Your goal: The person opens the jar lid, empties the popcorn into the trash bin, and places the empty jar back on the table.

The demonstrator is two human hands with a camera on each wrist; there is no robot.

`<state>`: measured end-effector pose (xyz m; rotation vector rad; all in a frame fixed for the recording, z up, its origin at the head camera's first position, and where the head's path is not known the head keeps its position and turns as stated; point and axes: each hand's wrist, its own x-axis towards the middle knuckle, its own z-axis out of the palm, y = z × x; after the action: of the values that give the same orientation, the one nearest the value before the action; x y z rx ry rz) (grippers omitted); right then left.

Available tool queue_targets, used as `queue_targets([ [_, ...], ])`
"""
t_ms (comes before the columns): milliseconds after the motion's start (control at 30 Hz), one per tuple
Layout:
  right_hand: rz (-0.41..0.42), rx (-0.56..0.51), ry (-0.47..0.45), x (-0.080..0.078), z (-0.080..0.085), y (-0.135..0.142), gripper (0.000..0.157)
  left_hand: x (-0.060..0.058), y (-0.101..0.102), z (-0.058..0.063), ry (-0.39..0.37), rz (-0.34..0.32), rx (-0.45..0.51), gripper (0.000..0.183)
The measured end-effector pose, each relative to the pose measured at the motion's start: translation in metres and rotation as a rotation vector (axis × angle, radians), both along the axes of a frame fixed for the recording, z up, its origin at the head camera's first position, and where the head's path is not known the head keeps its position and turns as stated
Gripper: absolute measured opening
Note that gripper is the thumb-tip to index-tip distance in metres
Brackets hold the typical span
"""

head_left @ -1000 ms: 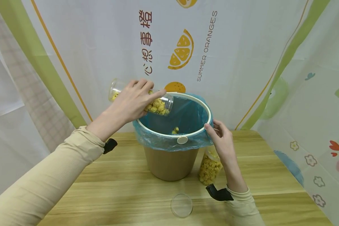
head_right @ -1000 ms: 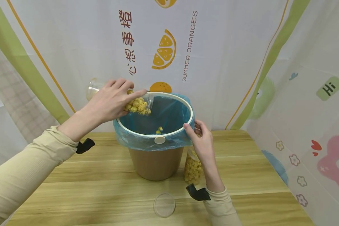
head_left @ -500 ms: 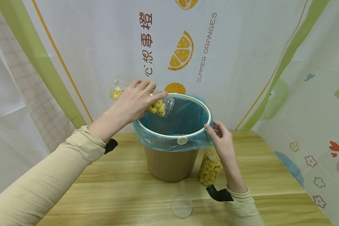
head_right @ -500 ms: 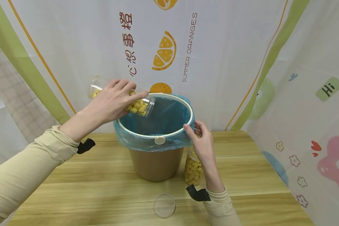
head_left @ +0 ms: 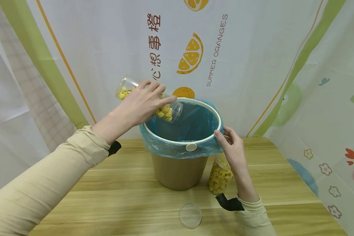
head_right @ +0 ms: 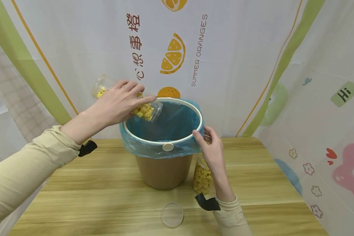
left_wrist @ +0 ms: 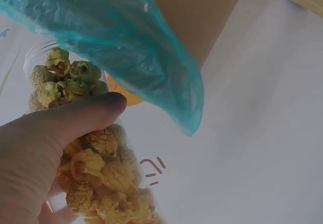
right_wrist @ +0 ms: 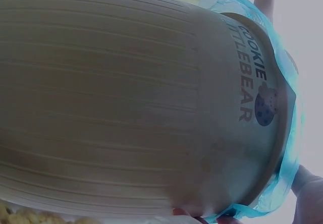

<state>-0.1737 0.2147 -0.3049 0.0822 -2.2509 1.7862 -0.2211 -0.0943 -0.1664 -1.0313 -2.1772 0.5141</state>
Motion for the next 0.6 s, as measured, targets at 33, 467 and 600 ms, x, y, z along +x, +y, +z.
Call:
queue_targets([
  [33, 0.0, -0.001, -0.001, 0.0002, -0.0001, 0.0002, 0.058, 0.0004, 0.0009, 0.0012, -0.004, 0.0, -0.005, 0.045],
  [467, 0.005, 0.004, -0.008, 0.0021, 0.0006, 0.0001, 0.058, 0.0007, 0.009, 0.0085, 0.026, 0.021, -0.093, 0.05],
  [600, 0.007, 0.002, -0.006, 0.0017, 0.0007, 0.0001, 0.058, 0.0018, 0.0095, 0.0108, 0.036, 0.03, -0.115, 0.06],
])
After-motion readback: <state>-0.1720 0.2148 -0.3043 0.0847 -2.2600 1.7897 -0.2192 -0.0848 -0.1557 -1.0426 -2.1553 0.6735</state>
